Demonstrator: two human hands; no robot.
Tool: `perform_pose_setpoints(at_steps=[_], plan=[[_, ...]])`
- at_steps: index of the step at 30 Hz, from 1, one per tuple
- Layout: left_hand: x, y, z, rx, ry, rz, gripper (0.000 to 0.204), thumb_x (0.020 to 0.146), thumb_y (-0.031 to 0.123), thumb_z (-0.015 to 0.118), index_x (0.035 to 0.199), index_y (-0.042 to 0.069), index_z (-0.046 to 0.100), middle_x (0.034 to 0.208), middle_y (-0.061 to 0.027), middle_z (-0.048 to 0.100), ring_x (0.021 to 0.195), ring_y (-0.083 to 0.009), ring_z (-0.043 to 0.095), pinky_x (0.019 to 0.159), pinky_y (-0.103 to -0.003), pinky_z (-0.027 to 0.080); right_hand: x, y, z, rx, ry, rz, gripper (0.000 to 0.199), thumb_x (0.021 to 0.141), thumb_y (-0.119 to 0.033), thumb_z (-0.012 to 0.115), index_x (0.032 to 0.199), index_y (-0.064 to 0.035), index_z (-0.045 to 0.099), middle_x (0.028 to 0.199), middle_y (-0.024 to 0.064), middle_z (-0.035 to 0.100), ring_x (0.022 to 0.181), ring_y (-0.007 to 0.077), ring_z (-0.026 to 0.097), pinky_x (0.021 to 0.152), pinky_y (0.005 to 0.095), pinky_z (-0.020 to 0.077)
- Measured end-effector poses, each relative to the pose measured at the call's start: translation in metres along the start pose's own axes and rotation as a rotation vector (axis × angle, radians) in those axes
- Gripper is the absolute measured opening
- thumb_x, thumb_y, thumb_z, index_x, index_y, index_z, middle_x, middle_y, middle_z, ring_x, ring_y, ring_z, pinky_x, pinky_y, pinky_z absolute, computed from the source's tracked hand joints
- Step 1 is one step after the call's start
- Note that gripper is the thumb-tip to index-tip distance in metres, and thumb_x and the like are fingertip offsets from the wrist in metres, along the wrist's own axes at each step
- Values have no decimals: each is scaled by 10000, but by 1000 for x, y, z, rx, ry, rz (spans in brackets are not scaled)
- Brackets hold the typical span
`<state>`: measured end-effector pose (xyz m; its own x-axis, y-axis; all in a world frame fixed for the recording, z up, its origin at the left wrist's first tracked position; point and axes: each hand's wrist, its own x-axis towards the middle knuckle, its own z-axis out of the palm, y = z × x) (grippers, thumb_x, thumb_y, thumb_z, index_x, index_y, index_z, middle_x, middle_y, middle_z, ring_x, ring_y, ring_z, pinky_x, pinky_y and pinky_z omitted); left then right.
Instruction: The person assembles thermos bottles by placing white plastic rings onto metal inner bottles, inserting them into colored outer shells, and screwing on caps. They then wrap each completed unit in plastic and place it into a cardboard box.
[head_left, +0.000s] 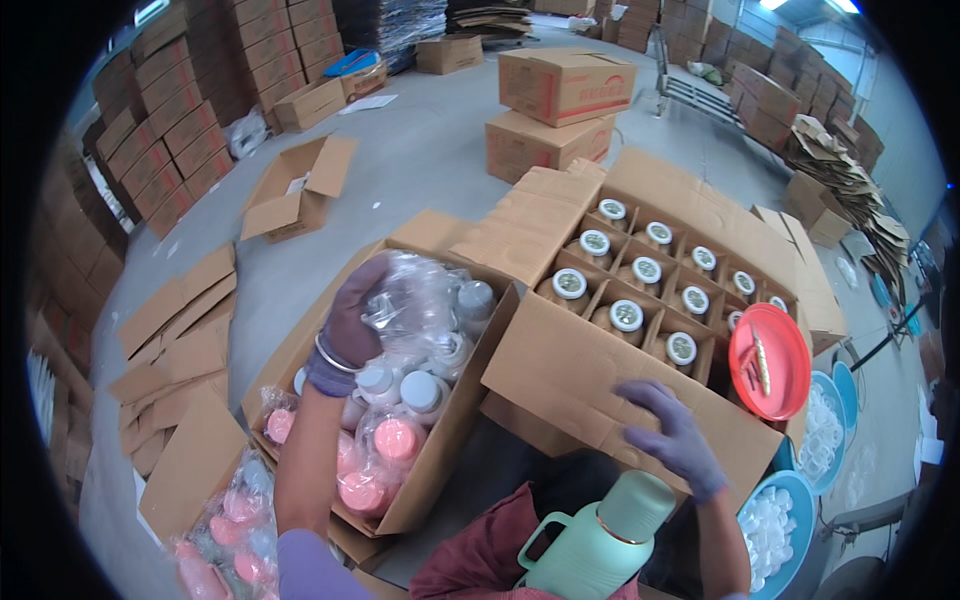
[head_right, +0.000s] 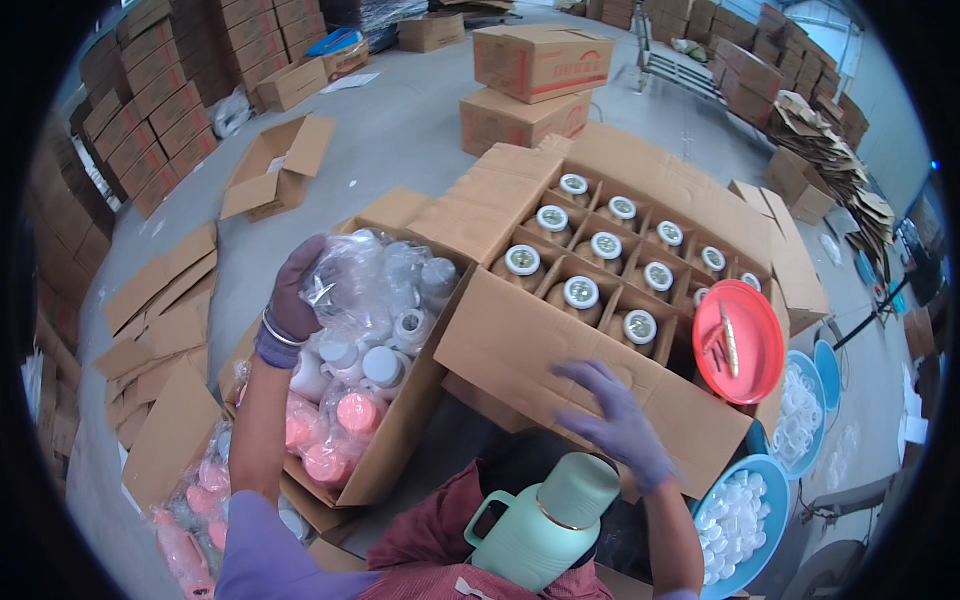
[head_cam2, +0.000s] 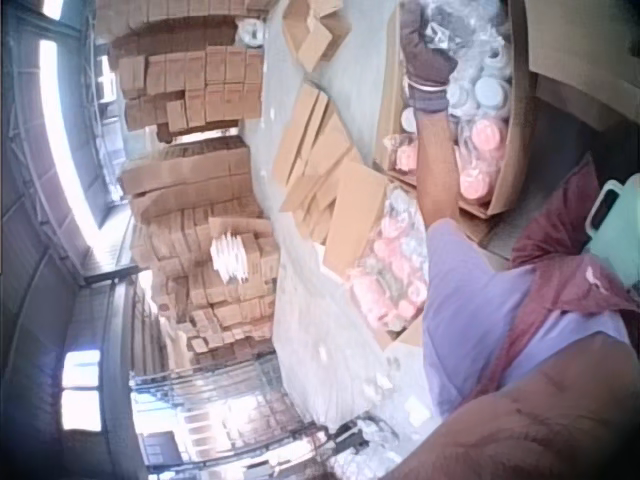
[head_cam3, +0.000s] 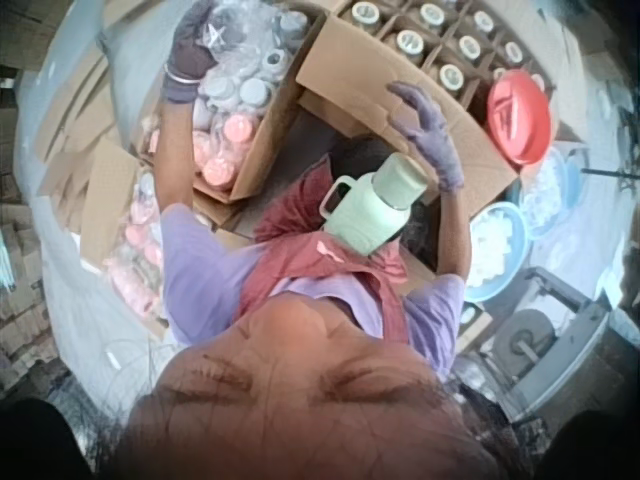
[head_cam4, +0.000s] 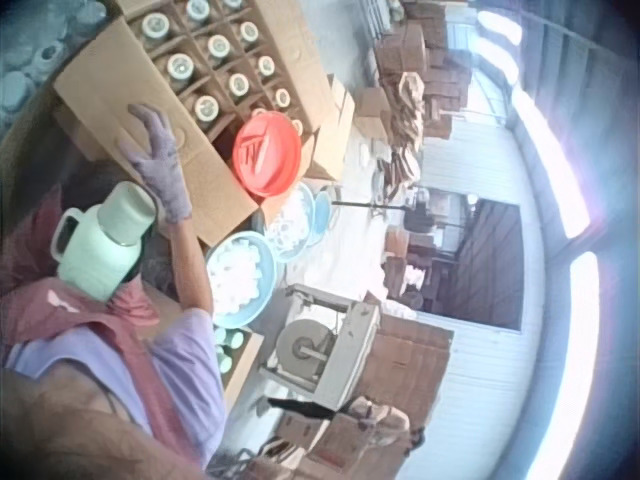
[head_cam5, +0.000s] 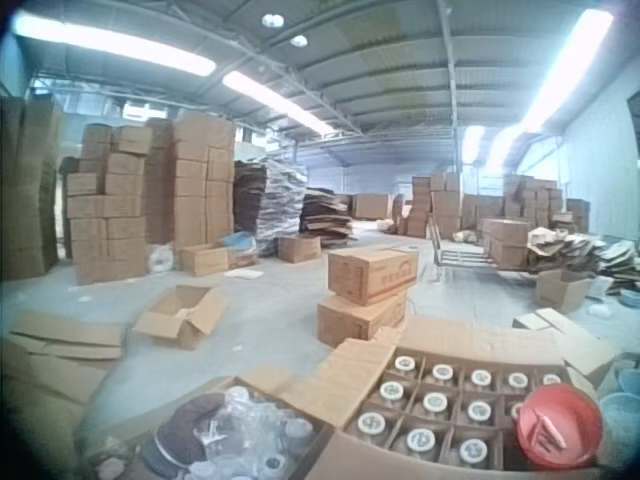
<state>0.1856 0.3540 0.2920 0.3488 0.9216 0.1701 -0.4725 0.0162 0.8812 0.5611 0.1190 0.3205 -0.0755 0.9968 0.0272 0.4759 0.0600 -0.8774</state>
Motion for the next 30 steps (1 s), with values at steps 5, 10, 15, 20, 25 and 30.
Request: perform_pose_setpoints(at_steps=[5,10,15,20,25,30], plan=[[54,31,137,318,-181,494,683,813,374,723,1320,-30,508,1196,-148,634,1092,-271,619,1031,-393,443,73,-2,45,-958,37,-390,1161,581,-480,868,1520,-159,266,1524,178,295,1416,420,249,1129,628,181],[118,27,165,-680,-330,91,815,958,562,473,1463,-47,275,1466,-179,396,1325,-252,449,1104,-427,385,95,56,51,-967,239,-389,939,598,-402,851,1388,-144,414,1487,165,329,1396,381,278,1108,677,154],[-1,-55,207,110,-209,461,898,909,534,548,1503,-39,193,1529,-189,306,1418,-308,310,1178,-430,247,93,98,29,97,545,-188,354,778,-93,723,1106,-61,593,1006,85,625,995,174,589,928,365,464],[-106,-149,172,797,78,259,492,950,188,605,1368,-27,462,1327,-179,521,1201,-283,524,1048,-393,407,53,65,31,734,419,-80,195,858,-101,679,885,-52,493,810,-4,553,715,104,537,678,240,476],[-114,-178,149,-120,132,-249,300,900,16,589,1193,-9,644,1010,-61,697,849,-131,659,788,-253,535,-46,115,13,-835,472,122,199,849,-148,617,999,-93,499,988,135,557,773,374,642,607,459,544],[-184,-135,169,554,-388,35,363,890,58,541,1233,-46,601,1157,-178,677,1020,-235,662,895,-315,503,-174,37,55,41,829,-13,139,817,-48,657,928,-22,577,901,136,601,822,254,605,763,356,498]])
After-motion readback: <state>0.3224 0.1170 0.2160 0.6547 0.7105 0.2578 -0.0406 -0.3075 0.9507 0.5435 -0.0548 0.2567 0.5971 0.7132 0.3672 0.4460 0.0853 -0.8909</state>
